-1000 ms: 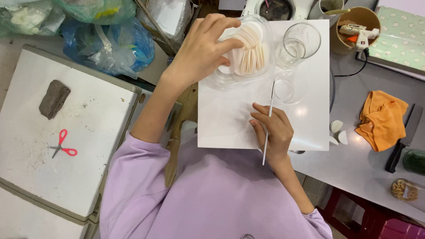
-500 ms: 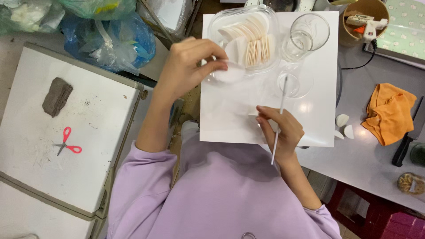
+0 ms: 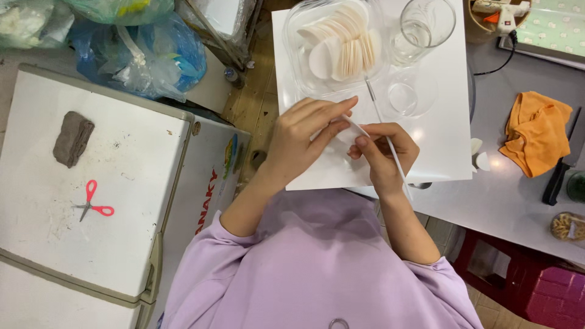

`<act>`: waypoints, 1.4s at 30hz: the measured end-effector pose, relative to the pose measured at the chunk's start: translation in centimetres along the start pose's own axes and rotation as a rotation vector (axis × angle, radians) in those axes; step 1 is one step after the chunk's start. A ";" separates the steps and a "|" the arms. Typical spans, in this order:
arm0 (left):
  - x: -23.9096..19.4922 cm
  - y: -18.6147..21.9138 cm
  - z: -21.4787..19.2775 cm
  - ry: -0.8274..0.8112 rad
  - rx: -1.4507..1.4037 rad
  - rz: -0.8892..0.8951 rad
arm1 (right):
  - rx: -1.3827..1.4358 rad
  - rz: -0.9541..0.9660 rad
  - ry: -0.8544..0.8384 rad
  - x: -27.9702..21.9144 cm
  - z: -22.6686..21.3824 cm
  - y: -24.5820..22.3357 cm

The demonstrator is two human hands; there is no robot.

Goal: The person repeatedly picks up white petal-shaped pieces, applies a clear liquid to their edges using a brush, and joins them together to form layered clusters. The person places the assembled clusters on the table and continues the process with additional pieces.

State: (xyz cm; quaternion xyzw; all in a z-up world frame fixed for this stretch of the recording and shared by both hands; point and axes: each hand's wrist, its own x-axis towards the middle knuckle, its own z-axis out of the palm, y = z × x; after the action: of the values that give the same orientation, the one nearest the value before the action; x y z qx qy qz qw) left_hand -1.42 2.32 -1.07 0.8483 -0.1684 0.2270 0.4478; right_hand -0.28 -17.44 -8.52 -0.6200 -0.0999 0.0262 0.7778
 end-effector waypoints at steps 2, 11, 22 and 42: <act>-0.8 0.4 0.3 -0.033 -0.160 -0.115 | -0.050 -0.069 -0.005 -0.3 0.3 0.8; -2.3 -1.5 -1.8 -0.095 -0.343 -0.124 | 0.126 -0.086 -0.063 -1.0 1.7 3.0; -4.4 -6.1 -1.0 -0.413 -1.633 -0.321 | 0.764 -0.040 -0.112 -3.4 6.4 4.0; -4.4 -6.8 -7.2 -0.489 -0.862 -0.038 | 0.108 -0.067 0.230 -8.6 10.1 3.5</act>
State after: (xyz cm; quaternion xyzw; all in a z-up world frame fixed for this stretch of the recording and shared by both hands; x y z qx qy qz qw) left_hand -3.44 12.39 -4.51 0.6172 -0.3314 -0.0772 0.7094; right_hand -10.32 -8.35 -10.81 -0.5723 -0.0292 -0.0654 0.8169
